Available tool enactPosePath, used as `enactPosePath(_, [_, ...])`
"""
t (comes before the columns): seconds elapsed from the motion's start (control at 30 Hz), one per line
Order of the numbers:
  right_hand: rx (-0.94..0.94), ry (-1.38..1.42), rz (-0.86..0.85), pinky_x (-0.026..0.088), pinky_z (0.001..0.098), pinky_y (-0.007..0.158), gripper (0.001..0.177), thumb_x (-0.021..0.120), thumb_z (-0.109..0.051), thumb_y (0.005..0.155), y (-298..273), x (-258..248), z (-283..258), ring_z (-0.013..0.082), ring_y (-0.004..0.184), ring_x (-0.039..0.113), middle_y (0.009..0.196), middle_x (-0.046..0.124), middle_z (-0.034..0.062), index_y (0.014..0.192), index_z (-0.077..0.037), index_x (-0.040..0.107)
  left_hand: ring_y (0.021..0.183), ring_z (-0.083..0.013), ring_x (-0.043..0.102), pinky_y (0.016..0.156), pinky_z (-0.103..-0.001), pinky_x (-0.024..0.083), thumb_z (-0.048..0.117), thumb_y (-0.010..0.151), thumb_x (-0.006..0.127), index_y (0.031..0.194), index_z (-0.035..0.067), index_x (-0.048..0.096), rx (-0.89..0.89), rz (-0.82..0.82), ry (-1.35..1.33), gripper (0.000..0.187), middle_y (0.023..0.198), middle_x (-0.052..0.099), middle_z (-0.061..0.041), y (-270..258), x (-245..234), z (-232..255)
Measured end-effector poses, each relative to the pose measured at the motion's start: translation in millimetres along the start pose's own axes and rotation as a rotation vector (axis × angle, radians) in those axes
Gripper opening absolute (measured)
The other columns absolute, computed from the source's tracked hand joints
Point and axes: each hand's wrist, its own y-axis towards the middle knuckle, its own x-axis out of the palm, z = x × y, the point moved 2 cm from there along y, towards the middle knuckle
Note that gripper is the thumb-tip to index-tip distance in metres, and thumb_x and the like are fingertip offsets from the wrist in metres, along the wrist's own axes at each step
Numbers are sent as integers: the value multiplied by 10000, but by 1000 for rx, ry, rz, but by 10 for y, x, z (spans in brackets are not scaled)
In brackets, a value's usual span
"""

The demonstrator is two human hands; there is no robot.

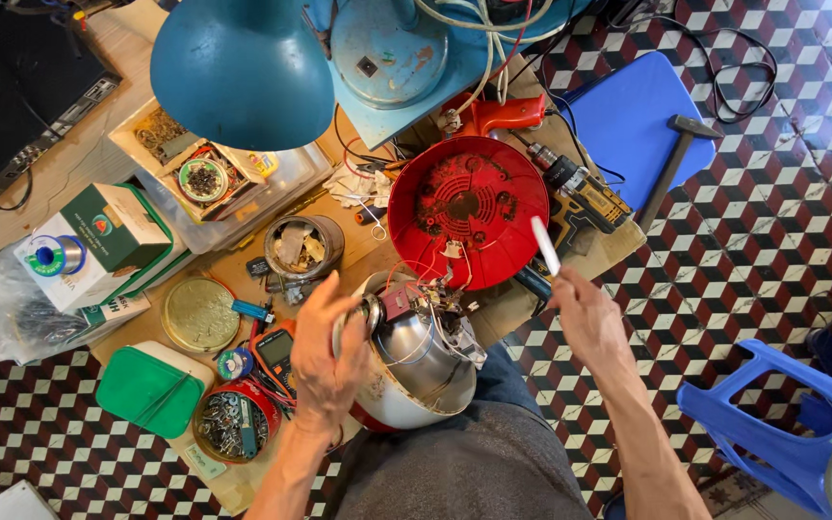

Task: The person disassembles a red and white appliance, likely a rice cooker, by removing the red base cover with a screwdriver. They then use a multimeter to test the internal wiring and components.

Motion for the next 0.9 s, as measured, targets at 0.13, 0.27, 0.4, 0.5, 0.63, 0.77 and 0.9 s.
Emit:
enactPosePath(0.13, [-276, -272, -55, 531, 461, 681, 402, 578, -355, 965, 19, 164, -148, 336, 747, 720, 822, 734, 197, 1258, -91, 654, 1134, -215, 717, 1001, -334, 535, 277, 994, 607, 1228, 23, 658, -727, -199, -523, 349, 1186, 744, -153, 395, 483, -579])
enactPosePath(0.27, [-337, -492, -83, 538, 497, 729, 363, 571, -359, 989, 173, 295, -278, 389, 807, 721, 834, 738, 202, 1216, -86, 647, 1122, -187, 693, 990, -340, 524, 323, 986, 645, 1300, 34, 649, -780, -422, -610, 426, 1202, 743, -112, 579, 1045, -1034])
enactPosePath(0.4, [-492, -425, -72, 531, 520, 727, 307, 543, -296, 974, 219, 382, -359, 405, 806, 712, 849, 737, 195, 1175, -94, 657, 1071, -174, 688, 939, -332, 522, 327, 932, 662, 1346, 80, 646, -945, -656, -749, 482, 1194, 741, -85, 551, 1448, -1294])
enactPosePath(0.5, [-314, -396, -187, 543, 492, 769, 321, 501, -278, 991, 334, 512, -364, 363, 764, 746, 803, 740, 200, 1239, -113, 620, 1050, -159, 676, 903, -327, 526, 280, 890, 665, 1350, 95, 638, -968, -740, -837, 496, 1188, 732, -71, 567, 1641, -1363])
enactPosePath(0.63, [-406, -278, -10, 535, 497, 752, 300, 547, -268, 979, 382, 535, -330, 367, 779, 712, 845, 730, 187, 1143, -45, 664, 998, -177, 707, 903, -316, 526, 249, 908, 678, 1276, 64, 671, -738, -645, -629, 412, 1135, 763, -104, 763, 1459, -1258])
enactPosePath(0.77, [-333, -169, 65, 540, 478, 724, 302, 560, -277, 964, 311, 476, -382, 348, 727, 716, 783, 718, 186, 1117, -39, 668, 901, -257, 743, 825, -367, 575, 257, 945, 667, 1095, 72, 738, -664, -407, -304, 249, 1008, 777, -136, 985, 1044, -842])
enactPosePath(0.9, [-171, -71, 84, 540, 469, 661, 345, 660, -362, 911, 223, 465, -463, 346, 674, 709, 701, 692, 187, 1017, -36, 688, 850, -341, 721, 753, -428, 569, 219, 900, 697, 1009, 59, 739, -286, -486, -333, 199, 948, 749, -152, 1062, 1076, -612])
